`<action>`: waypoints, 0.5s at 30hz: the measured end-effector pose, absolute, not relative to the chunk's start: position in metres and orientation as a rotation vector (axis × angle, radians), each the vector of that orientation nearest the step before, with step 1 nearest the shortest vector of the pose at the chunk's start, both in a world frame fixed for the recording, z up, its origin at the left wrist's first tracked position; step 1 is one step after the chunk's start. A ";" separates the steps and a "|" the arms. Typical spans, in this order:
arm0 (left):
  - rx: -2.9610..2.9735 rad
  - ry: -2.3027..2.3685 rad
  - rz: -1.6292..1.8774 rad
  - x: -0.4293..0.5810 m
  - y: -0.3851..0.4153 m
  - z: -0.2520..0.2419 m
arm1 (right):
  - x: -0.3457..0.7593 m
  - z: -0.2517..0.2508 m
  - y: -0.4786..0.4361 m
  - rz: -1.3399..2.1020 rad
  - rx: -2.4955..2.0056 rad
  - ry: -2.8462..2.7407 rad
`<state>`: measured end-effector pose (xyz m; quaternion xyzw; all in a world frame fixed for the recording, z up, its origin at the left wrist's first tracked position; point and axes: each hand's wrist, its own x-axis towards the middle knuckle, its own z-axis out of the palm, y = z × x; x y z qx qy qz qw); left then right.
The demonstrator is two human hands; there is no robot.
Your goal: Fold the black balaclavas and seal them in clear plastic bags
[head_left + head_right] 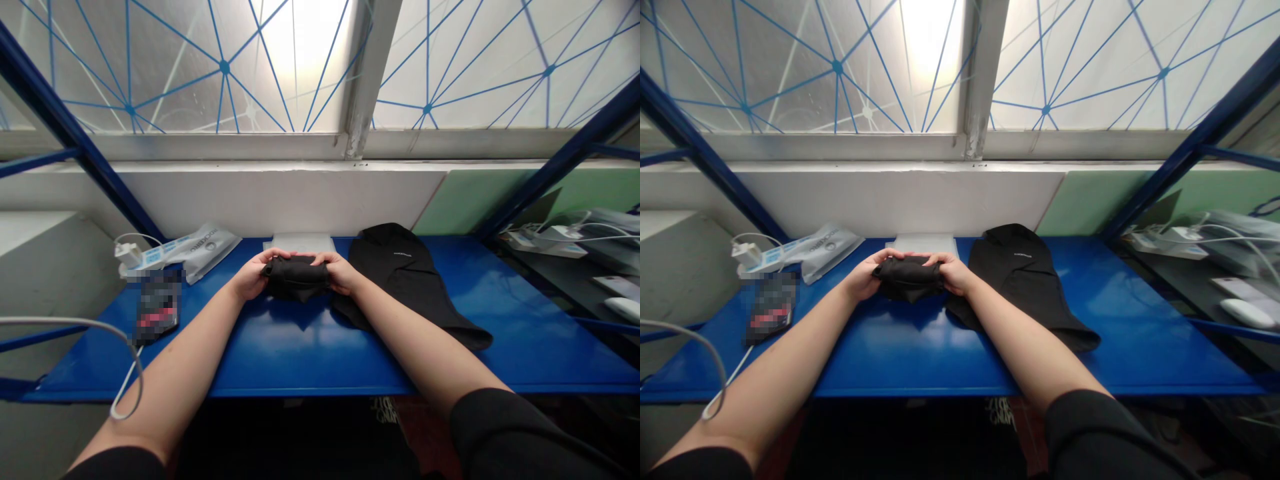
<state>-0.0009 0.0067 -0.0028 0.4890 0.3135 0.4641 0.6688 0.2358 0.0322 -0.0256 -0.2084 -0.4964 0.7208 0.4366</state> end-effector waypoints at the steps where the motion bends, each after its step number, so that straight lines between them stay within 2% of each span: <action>1: 1.080 0.730 1.041 -0.003 0.007 -0.002 | 0.235 -0.028 0.034 1.721 -0.520 -1.265; 7: 1.269 1.240 1.029 0.002 0.005 -0.003 | 0.234 -0.040 0.038 1.310 -0.636 -1.699; 11: 1.416 1.461 1.128 0.017 0.001 -0.013 | 0.239 -0.033 0.036 1.339 -0.573 -1.896; 15: 1.648 1.505 1.343 0.029 -0.007 -0.017 | 0.239 -0.031 0.032 1.291 -0.603 -1.815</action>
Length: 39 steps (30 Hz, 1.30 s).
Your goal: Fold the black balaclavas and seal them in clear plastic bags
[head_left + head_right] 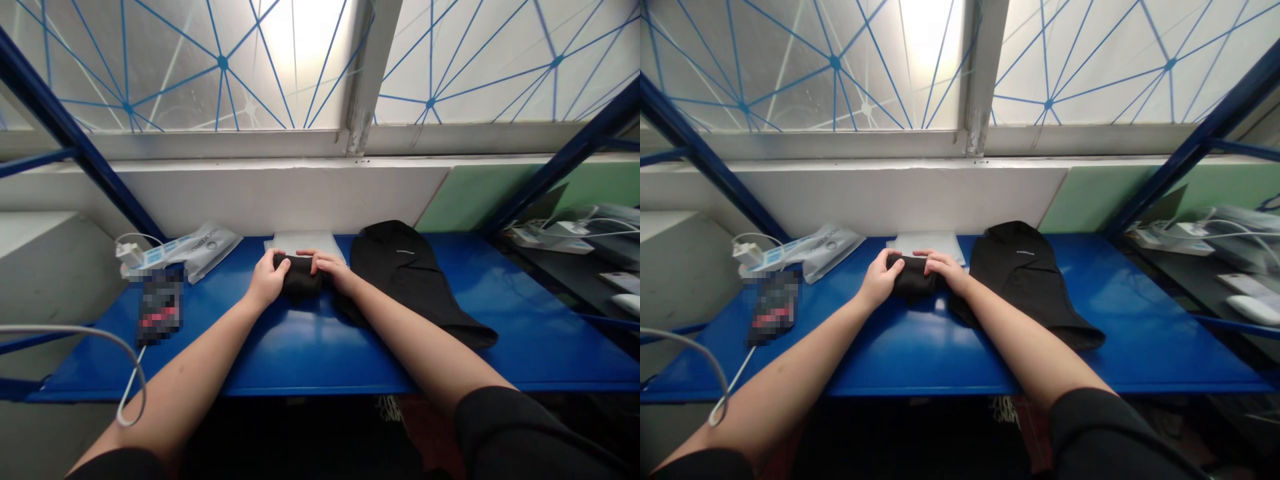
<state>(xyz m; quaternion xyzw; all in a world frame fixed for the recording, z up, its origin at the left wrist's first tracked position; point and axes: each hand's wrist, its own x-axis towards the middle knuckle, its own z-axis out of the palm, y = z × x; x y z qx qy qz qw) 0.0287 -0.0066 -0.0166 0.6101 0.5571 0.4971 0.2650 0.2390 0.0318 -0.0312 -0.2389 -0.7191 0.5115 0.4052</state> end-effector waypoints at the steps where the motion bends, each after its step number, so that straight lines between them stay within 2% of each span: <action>1: 1.711 1.520 1.371 0.030 -0.008 -0.016 | 0.238 -0.032 0.030 1.222 -0.660 -1.812; 4: 1.812 1.554 1.386 0.031 -0.010 -0.016 | 0.233 -0.032 0.025 1.092 -0.846 -1.927; 8: 1.732 1.491 1.388 0.027 -0.005 -0.020 | 0.232 -0.022 0.022 1.082 -0.994 -2.136; 13: 1.443 1.300 1.515 0.028 -0.001 -0.024 | 0.238 -0.010 0.022 1.139 -1.014 -2.174; 17: 1.598 1.317 1.488 0.031 -0.009 -0.015 | 0.242 -0.007 0.020 1.184 -0.923 -2.247; 22: 1.871 1.271 1.426 0.036 -0.027 -0.005 | 0.229 0.007 -0.001 0.830 -0.806 -2.327; 24: 1.927 1.208 1.378 0.037 -0.034 -0.005 | 0.221 0.012 -0.012 0.819 -0.863 -2.297; 29: 1.843 1.195 1.388 0.035 -0.040 -0.006 | 0.210 0.012 -0.017 0.964 -0.935 -2.273; 32: 1.734 1.188 1.476 0.032 -0.032 -0.008 | 0.214 0.008 -0.010 1.225 -0.996 -2.141; 36: 1.652 1.210 1.577 0.023 -0.006 -0.020 | 0.229 -0.004 0.007 1.654 -0.845 -1.549; 39: 1.902 1.356 1.368 0.015 0.017 -0.035 | 0.241 -0.015 0.027 1.650 -0.700 -1.079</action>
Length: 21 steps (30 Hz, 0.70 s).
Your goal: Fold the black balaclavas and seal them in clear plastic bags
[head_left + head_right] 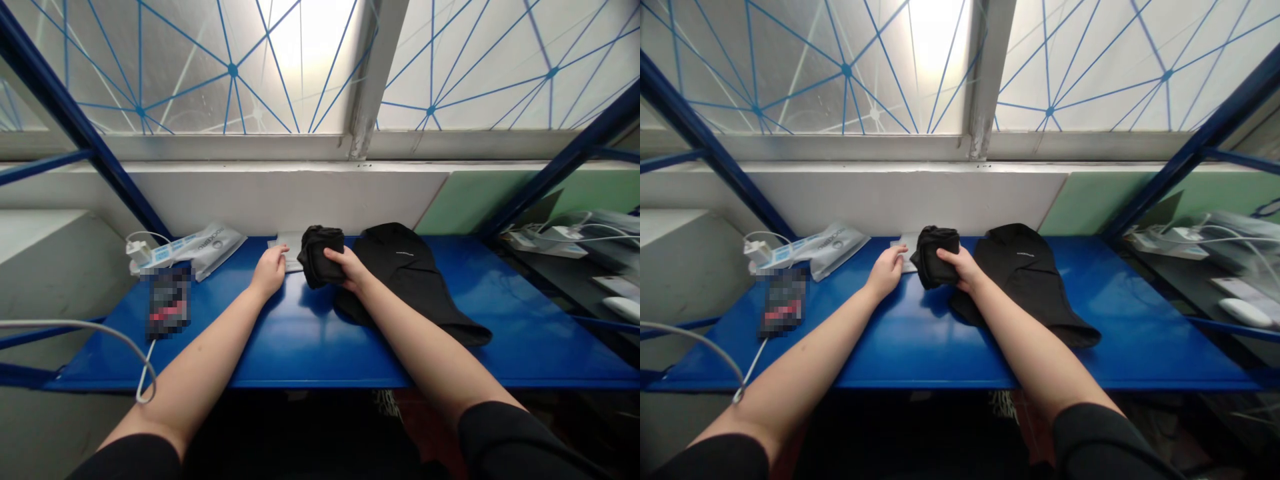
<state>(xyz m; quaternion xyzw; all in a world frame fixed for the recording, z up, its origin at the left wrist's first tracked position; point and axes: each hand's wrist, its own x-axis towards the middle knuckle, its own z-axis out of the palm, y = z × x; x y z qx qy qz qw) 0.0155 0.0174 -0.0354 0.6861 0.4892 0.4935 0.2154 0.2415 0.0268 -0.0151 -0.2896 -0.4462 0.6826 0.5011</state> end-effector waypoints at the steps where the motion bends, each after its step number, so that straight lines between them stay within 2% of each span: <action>1: 1.993 1.408 1.255 0.014 0.023 -0.040 | 0.245 -0.018 0.034 1.634 -0.678 -0.956; 5: 2.240 1.560 0.937 0.015 0.033 -0.051 | 0.254 -0.026 0.051 1.708 -0.661 -0.708; 11: 2.383 1.723 0.757 0.019 0.031 -0.045 | 0.248 -0.024 0.039 1.882 -0.622 -0.900; 21: 2.450 1.568 0.942 0.024 0.025 -0.043 | 0.245 -0.021 0.032 2.094 -0.722 -1.215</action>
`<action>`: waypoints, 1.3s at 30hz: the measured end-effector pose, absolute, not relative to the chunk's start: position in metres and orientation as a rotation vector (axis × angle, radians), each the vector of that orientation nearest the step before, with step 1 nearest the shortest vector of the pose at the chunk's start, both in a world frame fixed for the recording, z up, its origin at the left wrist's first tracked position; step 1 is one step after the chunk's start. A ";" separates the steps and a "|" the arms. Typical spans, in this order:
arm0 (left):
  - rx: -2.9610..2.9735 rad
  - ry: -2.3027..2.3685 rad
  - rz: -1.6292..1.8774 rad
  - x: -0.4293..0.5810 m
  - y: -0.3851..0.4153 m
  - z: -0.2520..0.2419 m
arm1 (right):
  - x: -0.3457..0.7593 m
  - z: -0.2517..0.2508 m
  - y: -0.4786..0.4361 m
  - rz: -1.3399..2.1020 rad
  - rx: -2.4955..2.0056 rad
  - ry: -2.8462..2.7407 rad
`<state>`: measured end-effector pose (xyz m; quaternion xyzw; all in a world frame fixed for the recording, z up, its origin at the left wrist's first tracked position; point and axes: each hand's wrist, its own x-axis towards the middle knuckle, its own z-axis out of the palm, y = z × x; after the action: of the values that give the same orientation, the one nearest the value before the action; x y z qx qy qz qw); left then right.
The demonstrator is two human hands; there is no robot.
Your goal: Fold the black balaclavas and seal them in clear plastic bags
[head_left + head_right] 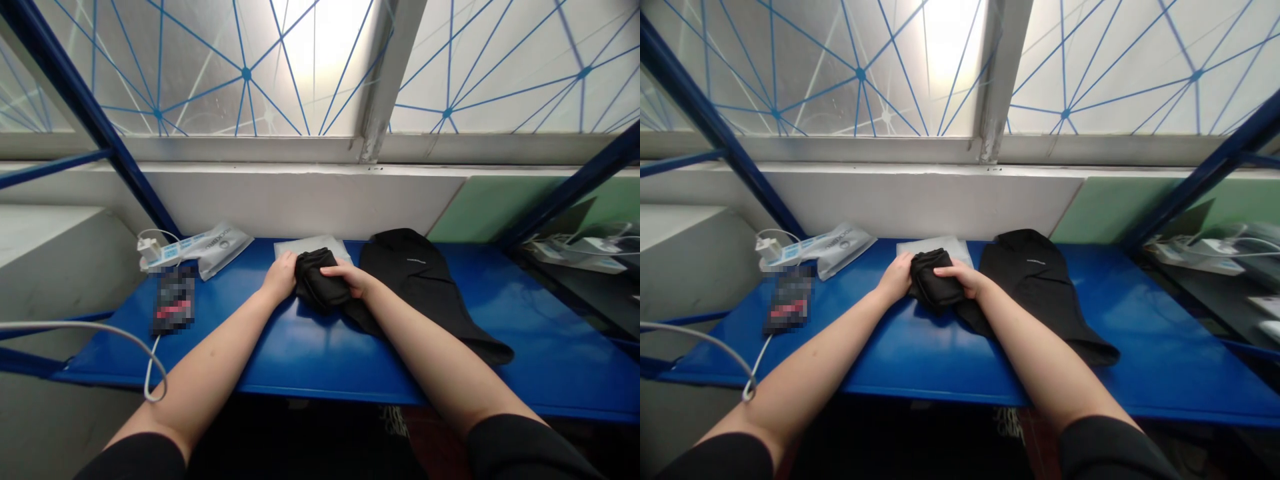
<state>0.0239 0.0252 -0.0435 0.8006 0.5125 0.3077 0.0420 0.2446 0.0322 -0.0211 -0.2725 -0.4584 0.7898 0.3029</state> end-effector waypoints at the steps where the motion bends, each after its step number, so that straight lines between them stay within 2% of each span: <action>1: 2.430 1.560 0.974 0.024 0.025 -0.044 | 0.245 -0.021 0.033 2.098 -0.731 -1.219; 10: 2.232 1.582 1.252 0.025 0.016 -0.041 | 0.247 -0.023 0.034 2.158 -0.713 -1.278; 17: 2.399 1.534 1.592 0.031 0.002 -0.033 | 0.246 -0.023 0.036 2.198 -0.772 -1.177; 22: 2.631 1.277 1.508 0.032 -0.002 -0.025 | 0.244 -0.022 0.039 2.120 -0.745 -0.973; 27: 2.661 1.281 1.393 0.035 -0.001 -0.025 | 0.243 -0.021 0.042 2.080 -0.745 -0.825; 37: 2.769 1.244 1.514 0.047 -0.007 -0.029 | 0.225 -0.038 0.044 1.657 -0.864 -0.975; 39: 2.790 1.252 1.506 0.051 -0.006 -0.030 | 0.226 -0.039 0.045 1.683 -0.872 -0.886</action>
<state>0.0505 -0.0056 -0.0299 0.8113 0.3639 0.4378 -0.1331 0.2260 0.0447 -0.0394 -0.3608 -0.3665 0.6962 0.5008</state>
